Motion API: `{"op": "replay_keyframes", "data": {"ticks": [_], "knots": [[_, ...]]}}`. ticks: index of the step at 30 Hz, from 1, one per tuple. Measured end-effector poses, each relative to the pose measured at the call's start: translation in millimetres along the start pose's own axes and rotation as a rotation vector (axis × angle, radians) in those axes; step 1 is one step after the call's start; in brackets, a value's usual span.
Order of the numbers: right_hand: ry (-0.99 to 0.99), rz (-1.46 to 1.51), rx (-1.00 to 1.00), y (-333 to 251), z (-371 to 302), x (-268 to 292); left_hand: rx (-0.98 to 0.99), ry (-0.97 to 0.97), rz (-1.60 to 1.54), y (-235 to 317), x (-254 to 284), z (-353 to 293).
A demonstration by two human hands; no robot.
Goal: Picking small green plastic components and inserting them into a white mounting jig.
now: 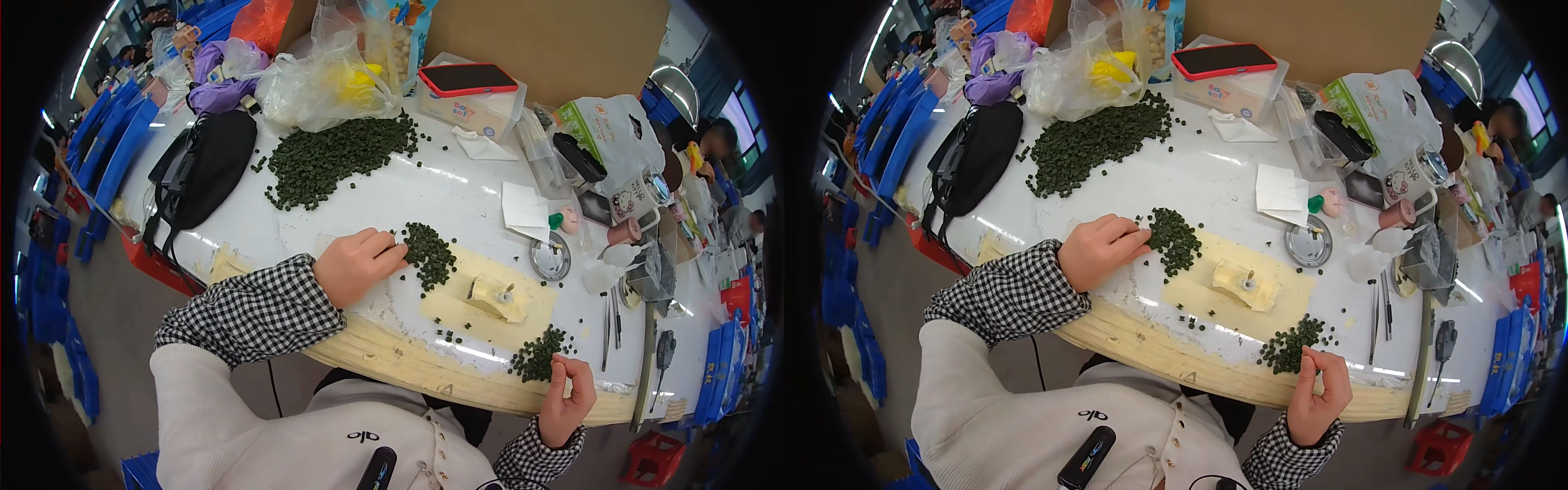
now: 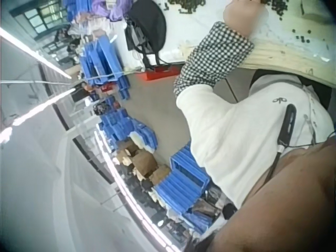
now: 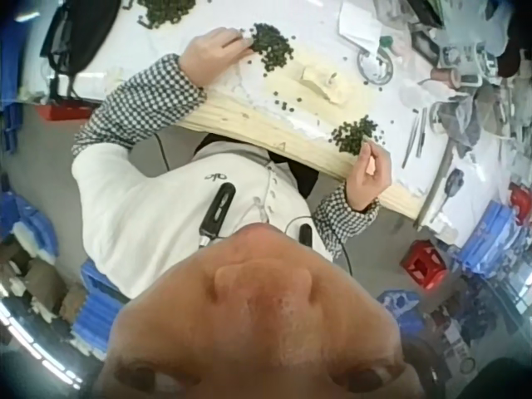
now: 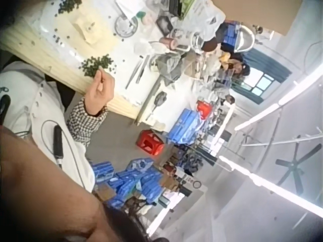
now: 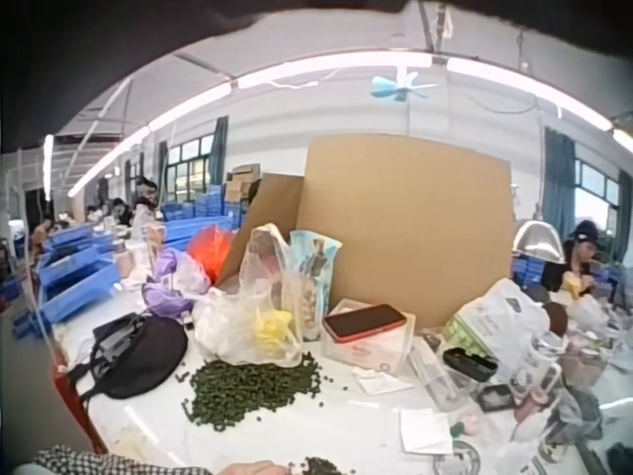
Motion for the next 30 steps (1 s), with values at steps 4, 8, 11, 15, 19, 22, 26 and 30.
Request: {"op": "replay_keyframes", "data": {"ticks": [4,8,11,15,19,22,26,30], "knots": [[0.014,0.017,-0.011,0.7,-1.5,0.4,-0.014,-0.02,-0.015,2.3,3.3,-0.8],[0.026,0.014,-0.015,3.9,-3.4,1.8,0.007,-0.032,-0.058,1.1,6.5,-1.7],[0.032,0.017,-0.018,6.4,-3.6,3.2,0.097,-0.018,-0.195,-0.6,8.2,1.2],[0.021,0.014,-0.023,7.8,-1.8,3.9,0.407,-0.056,-0.571,-9.7,7.0,5.9],[0.015,0.023,-0.02,8.9,1.6,3.3,1.027,-0.085,-1.31,-23.7,1.7,-1.1],[0.018,0.023,-0.02,9.5,2.8,4.6,1.299,-0.03,-1.649,-29.7,0.0,-3.0],[0.023,0.029,-0.007,13.2,4.3,5.0,1.346,0.089,-1.991,-25.9,-4.1,-5.1],[0.009,0.017,-0.02,9.9,6.1,7.2,1.342,0.117,-2.213,-19.9,-10.5,-4.0]]}}
Point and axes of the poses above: each hand's wrist, its own z-axis towards the middle knuckle, its own x-axis out of the back of the hand, y = z × x, the point moved 3 cm from there along z, towards the middle knuckle, and after that the axes turned 5 degrees about x, right-handed, at the moved point
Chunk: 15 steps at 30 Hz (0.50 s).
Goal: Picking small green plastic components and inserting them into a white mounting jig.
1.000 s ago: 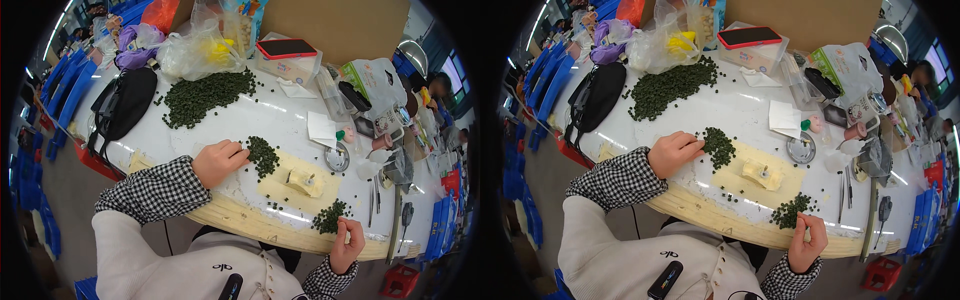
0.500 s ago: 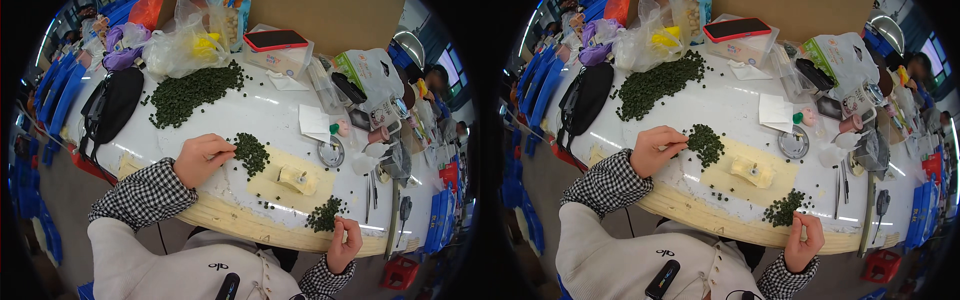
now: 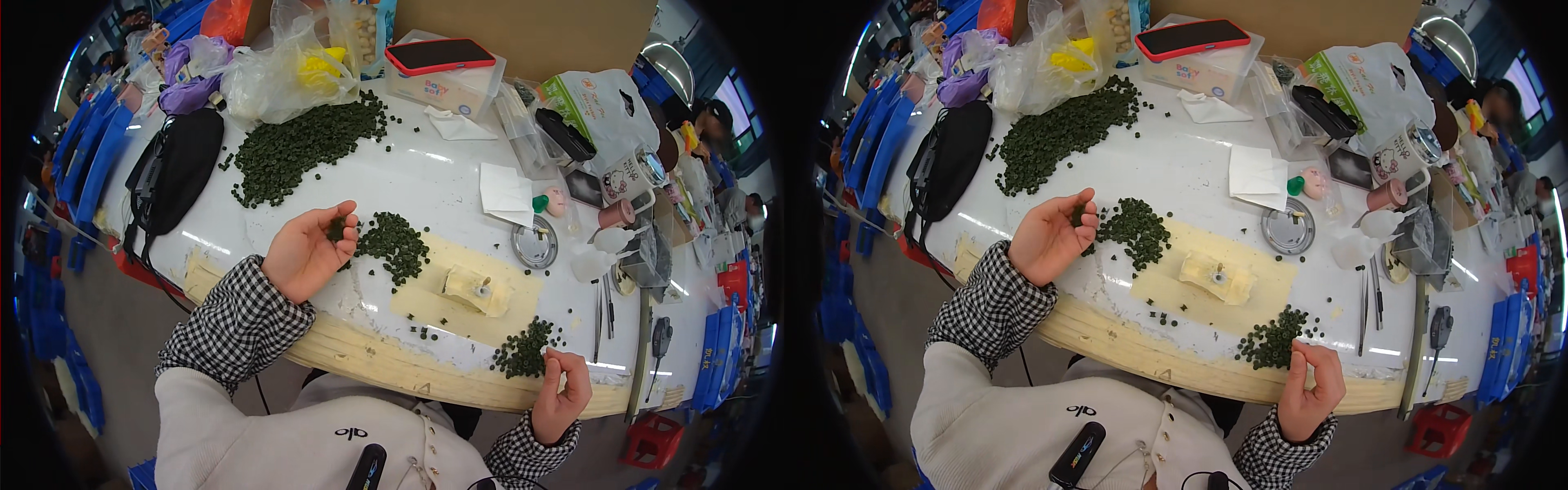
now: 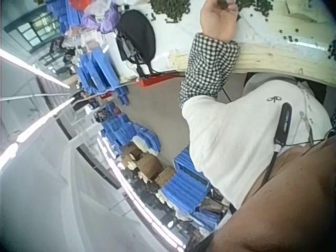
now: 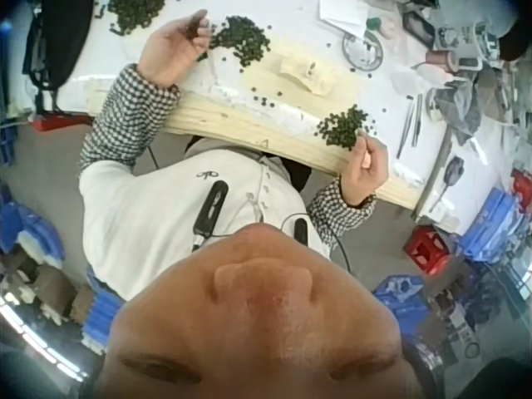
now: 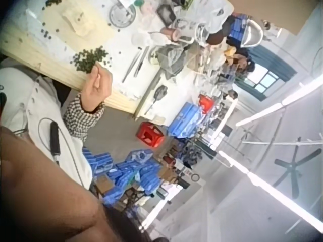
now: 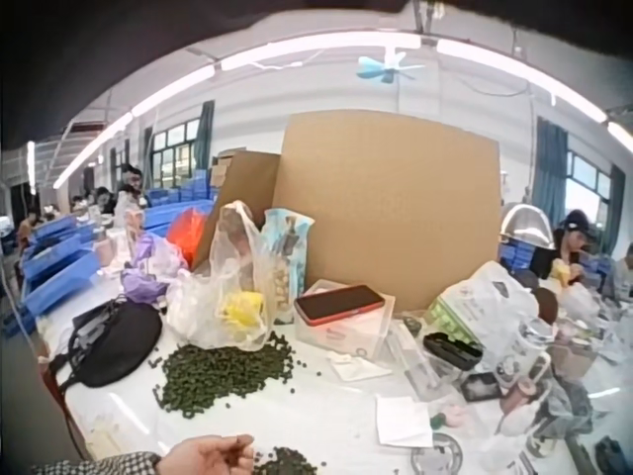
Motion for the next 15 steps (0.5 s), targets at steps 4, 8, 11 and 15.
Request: {"op": "replay_keyframes", "data": {"ticks": [4,8,11,15], "knots": [[0.001,0.0,-0.004,2.5,-2.5,2.3,0.009,0.001,0.049,-3.6,-8.3,-4.3],[0.02,-0.004,-0.002,2.8,-2.2,3.3,-0.011,0.049,0.232,-2.2,-33.6,-9.1],[0.031,-0.004,0.023,-1.3,2.2,0.3,0.068,-0.029,0.329,-8.8,-66.0,-15.4],[0.045,-0.019,0.062,-16.2,8.4,-3.7,0.307,-0.251,0.414,-39.7,-96.3,-25.7]]}}
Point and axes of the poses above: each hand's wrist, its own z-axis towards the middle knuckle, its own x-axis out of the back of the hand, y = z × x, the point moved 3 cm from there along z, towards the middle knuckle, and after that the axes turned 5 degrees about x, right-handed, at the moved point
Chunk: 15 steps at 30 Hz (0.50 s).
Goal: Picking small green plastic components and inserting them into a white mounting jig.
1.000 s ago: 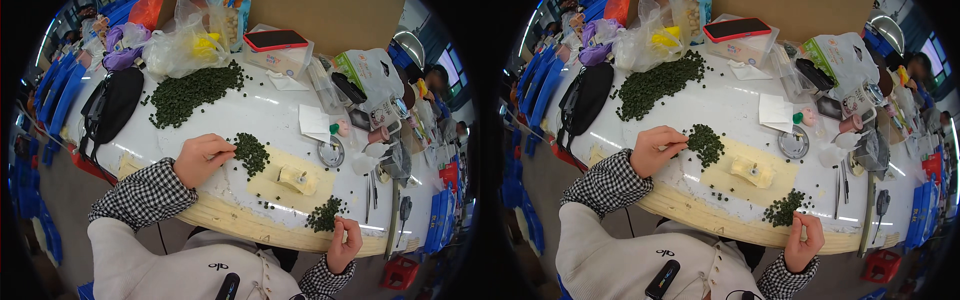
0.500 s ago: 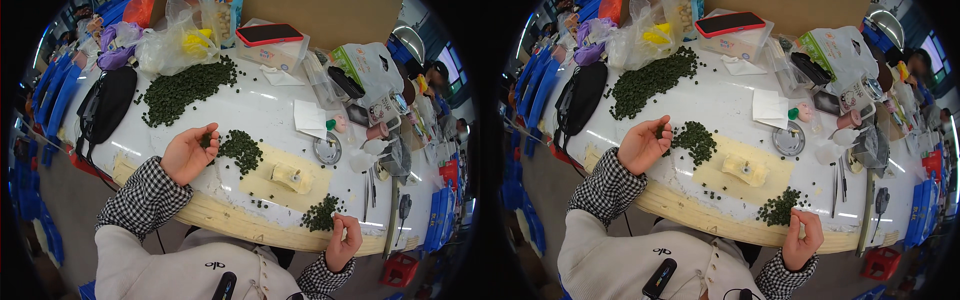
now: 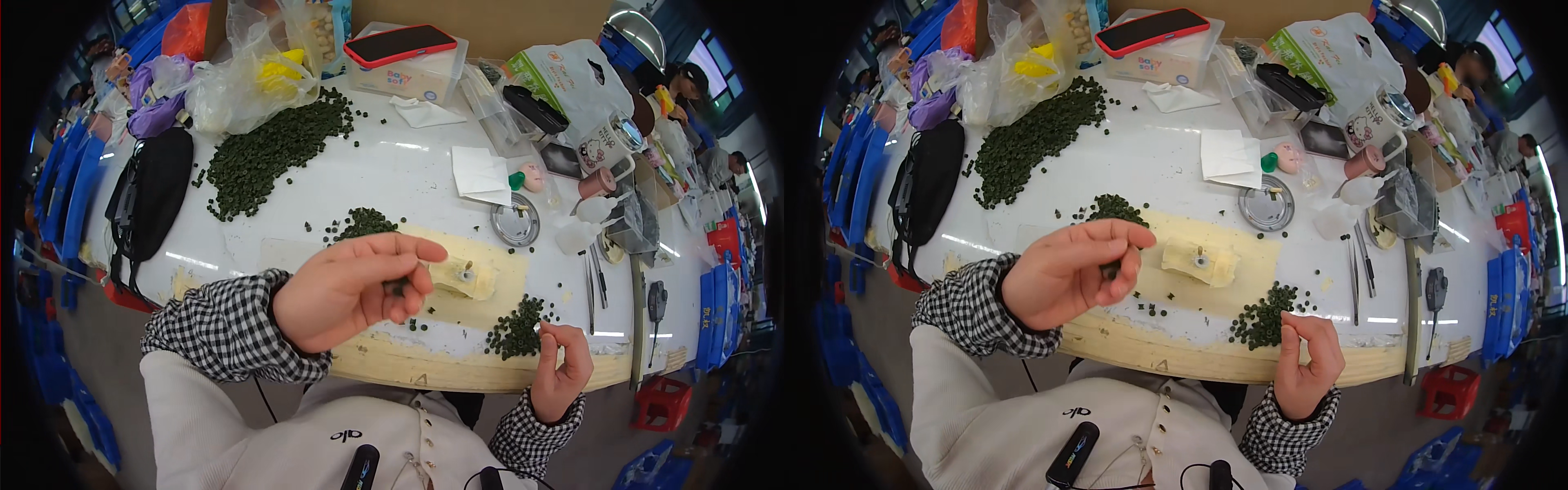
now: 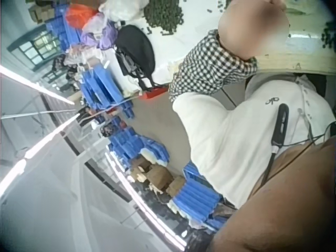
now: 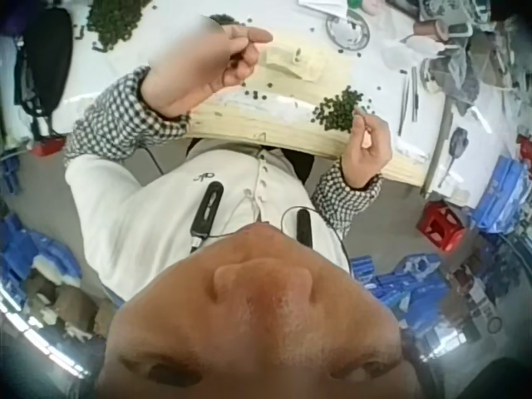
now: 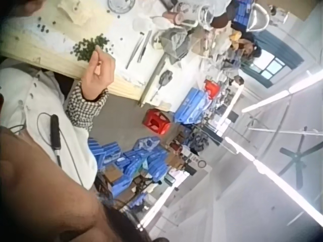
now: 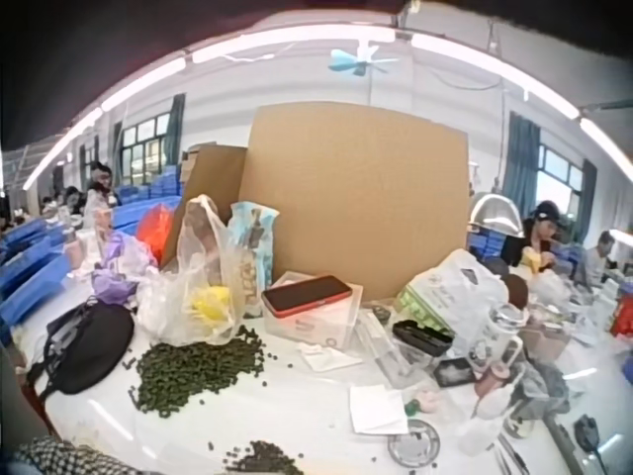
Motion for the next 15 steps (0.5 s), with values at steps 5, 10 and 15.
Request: {"op": "replay_keyframes", "data": {"ticks": [5,10,15], "knots": [[-0.037,-0.045,-0.011,1.5,1.8,0.7,0.371,-0.247,-0.053,-43.1,-2.1,3.2],[-0.022,-0.145,0.011,6.2,13.8,3.0,0.465,-0.281,0.014,-55.4,-0.8,10.9],[-0.047,-0.258,0.067,11.8,30.1,4.3,0.418,-0.225,0.07,-58.8,-2.0,4.7]]}}
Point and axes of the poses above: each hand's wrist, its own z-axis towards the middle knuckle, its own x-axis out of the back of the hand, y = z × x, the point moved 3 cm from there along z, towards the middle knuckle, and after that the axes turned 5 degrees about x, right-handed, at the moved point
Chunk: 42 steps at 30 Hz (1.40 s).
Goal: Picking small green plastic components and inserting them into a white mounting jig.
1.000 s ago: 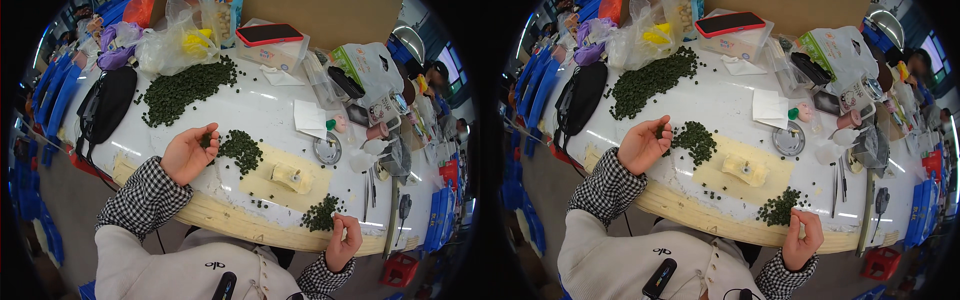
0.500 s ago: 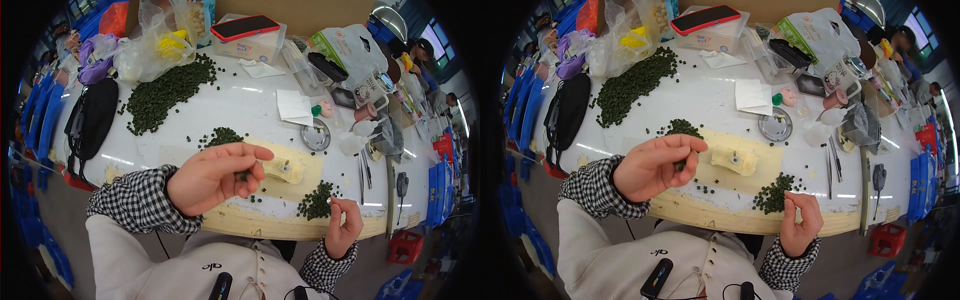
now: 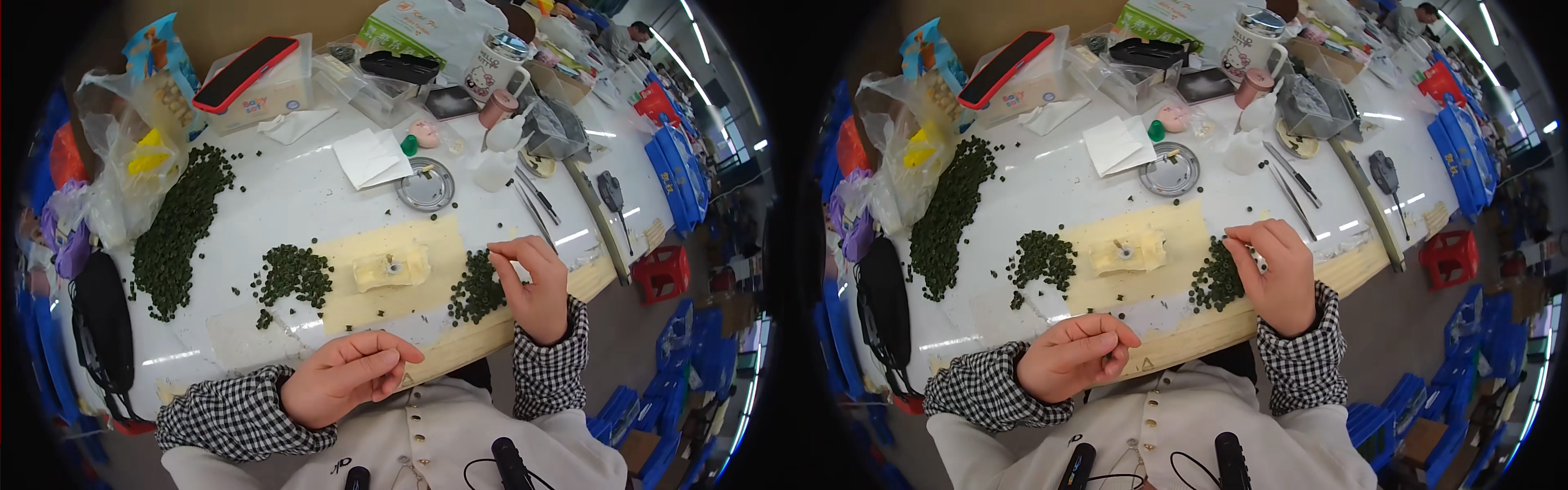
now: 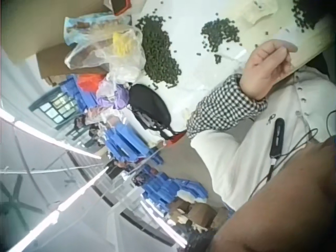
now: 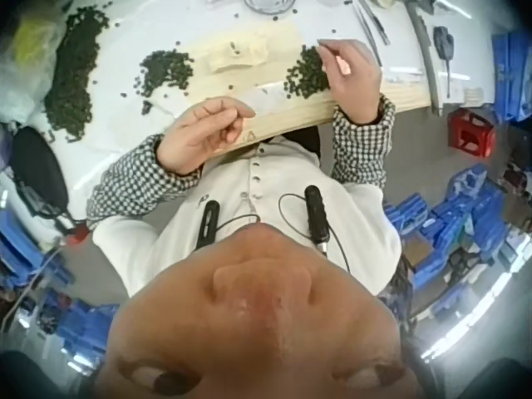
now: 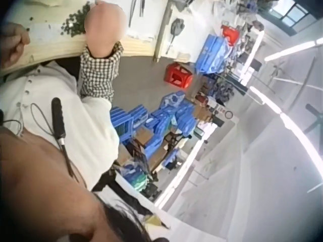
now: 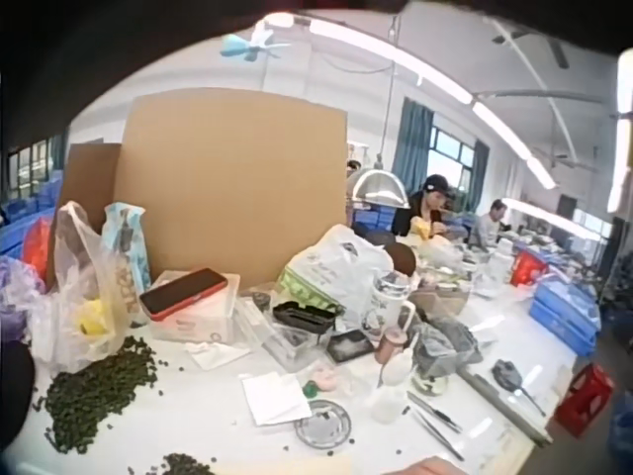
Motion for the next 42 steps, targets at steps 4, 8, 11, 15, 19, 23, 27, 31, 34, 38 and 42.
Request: {"op": "replay_keyframes", "data": {"ticks": [4,8,11,15,19,23,27,31,34,38,42], "knots": [[-0.064,-0.17,0.0,7.2,-0.8,0.4,-0.002,0.008,-0.012,-6.9,7.3,-2.6],[-0.179,-0.228,-0.054,12.6,-6.3,-5.2,-0.015,0.032,-0.043,-11.8,13.1,-1.0],[-0.205,-0.218,-0.074,18.5,-8.0,-10.9,-0.044,0.043,-0.052,-15.0,15.3,-0.6],[-0.212,-0.198,-0.113,23.9,-4.5,-11.1,-0.052,0.061,-0.043,-14.6,15.2,-1.4],[-0.183,-0.176,-0.121,28.6,4.9,-5.5,-0.092,0.045,-0.036,-13.5,14.5,-0.9],[-0.248,-0.158,-0.08,24.7,12.3,-7.2,-0.115,0.06,-0.03,-12.8,16.1,-1.1],[-0.302,-0.157,-0.031,24.7,13.8,-16.6,-0.112,0.068,-0.068,-13.6,20.4,0.6],[-0.314,-0.187,0.045,24.6,15.6,-18.4,-0.141,0.102,-0.064,-12.5,19.3,1.2],[-0.332,-0.216,0.069,21.2,17.4,-19.3,-0.166,0.116,-0.03,-9.9,21.1,-0.1],[-0.149,0.03,-0.017,10.0,15.8,-12.4,-0.183,0.158,-0.007,-9.0,23.7,-0.3],[-0.118,0.33,-0.02,-27.3,8.7,-8.5,-0.21,0.184,-0.041,-4.9,22.4,3.6]]}}
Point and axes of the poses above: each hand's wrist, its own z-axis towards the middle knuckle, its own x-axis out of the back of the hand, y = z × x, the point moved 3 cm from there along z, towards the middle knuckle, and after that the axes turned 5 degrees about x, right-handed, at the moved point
